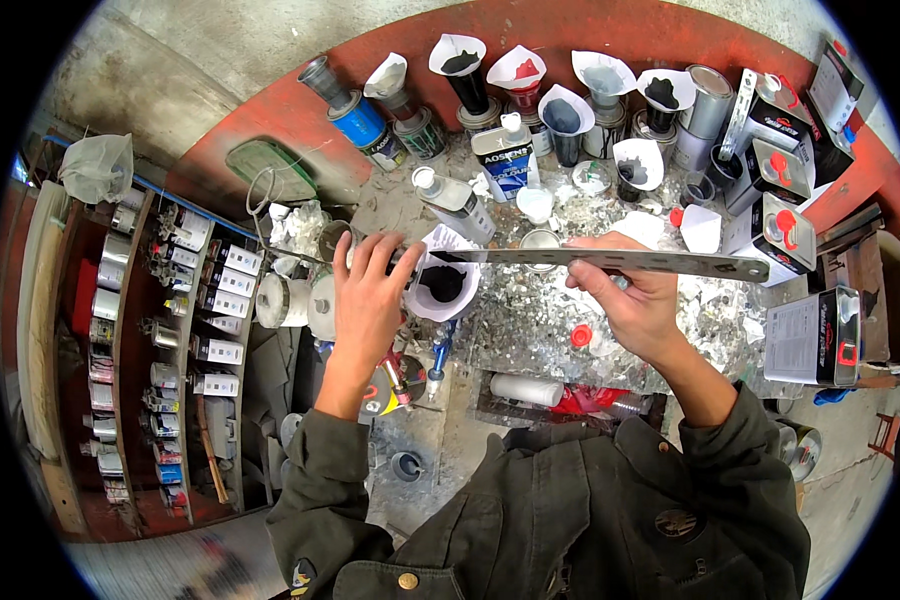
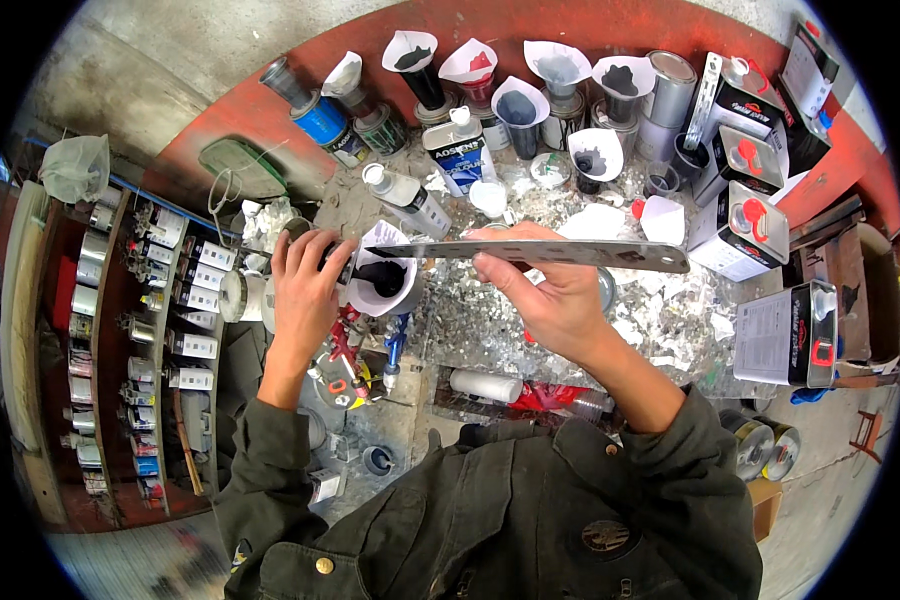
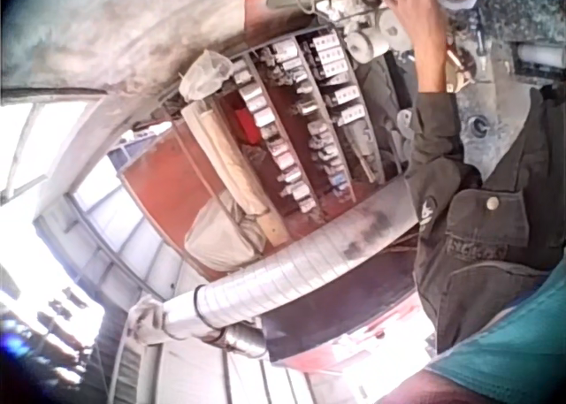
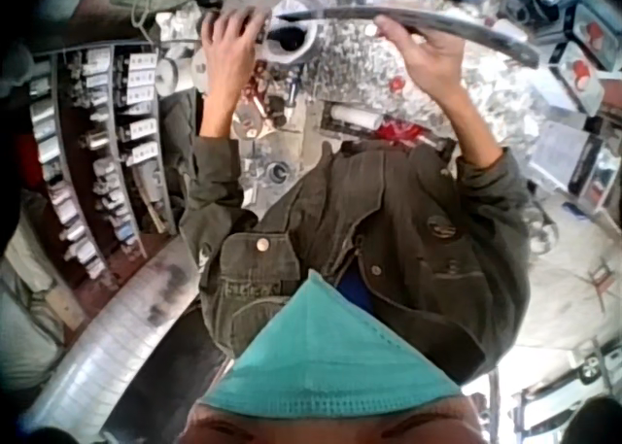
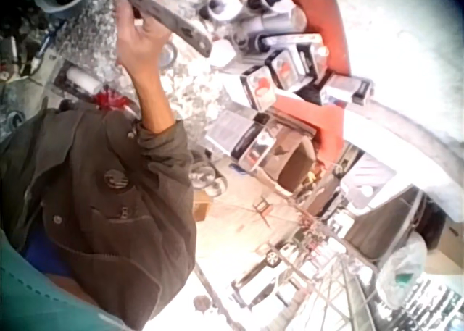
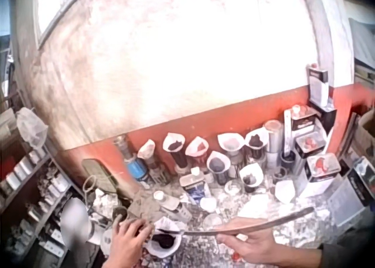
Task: The person mixes paint in a container, pours it into a spray gun, and then sprays a black car part in a garage.
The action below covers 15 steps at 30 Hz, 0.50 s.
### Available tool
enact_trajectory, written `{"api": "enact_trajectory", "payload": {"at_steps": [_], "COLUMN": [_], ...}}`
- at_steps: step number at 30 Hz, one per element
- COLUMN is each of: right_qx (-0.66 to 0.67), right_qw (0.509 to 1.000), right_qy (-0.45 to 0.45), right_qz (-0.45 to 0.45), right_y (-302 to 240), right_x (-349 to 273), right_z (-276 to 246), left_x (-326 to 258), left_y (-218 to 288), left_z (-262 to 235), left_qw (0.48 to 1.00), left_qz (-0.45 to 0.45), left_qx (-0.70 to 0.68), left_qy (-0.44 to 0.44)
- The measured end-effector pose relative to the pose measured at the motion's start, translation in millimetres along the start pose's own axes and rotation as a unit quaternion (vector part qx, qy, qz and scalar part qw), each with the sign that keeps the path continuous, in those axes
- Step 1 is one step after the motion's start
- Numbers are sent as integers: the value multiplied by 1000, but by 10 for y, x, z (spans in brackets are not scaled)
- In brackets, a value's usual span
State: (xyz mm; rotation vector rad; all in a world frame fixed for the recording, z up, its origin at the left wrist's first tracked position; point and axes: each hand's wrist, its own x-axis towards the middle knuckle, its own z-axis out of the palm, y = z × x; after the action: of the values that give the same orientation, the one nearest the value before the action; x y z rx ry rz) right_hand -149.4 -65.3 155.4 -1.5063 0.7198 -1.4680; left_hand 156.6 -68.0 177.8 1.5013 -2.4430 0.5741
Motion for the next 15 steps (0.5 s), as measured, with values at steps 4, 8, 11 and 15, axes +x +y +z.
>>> {"api": "enact_trajectory", "payload": {"at_steps": [4,8,11,15], "right_qx": [14,41,71,116], "right_qw": [999,991,976,923], "right_qy": [21,87,128,226], "right_qz": [34,92,159,291], "right_y": [66,144,335,521], "right_x": [-18,-1,-6,-25], "right_z": [29,108,116,52], "left_x": [-47,-180,-476,-674], "left_y": [-8,-83,-133,373], "left_z": [-40,-32,-42,-149], "left_qw": [997,932,837,666], "left_qz": [-69,-277,-364,-425], "left_qx": [-19,-230,-399,-595], "left_qy": [16,36,91,150]}}
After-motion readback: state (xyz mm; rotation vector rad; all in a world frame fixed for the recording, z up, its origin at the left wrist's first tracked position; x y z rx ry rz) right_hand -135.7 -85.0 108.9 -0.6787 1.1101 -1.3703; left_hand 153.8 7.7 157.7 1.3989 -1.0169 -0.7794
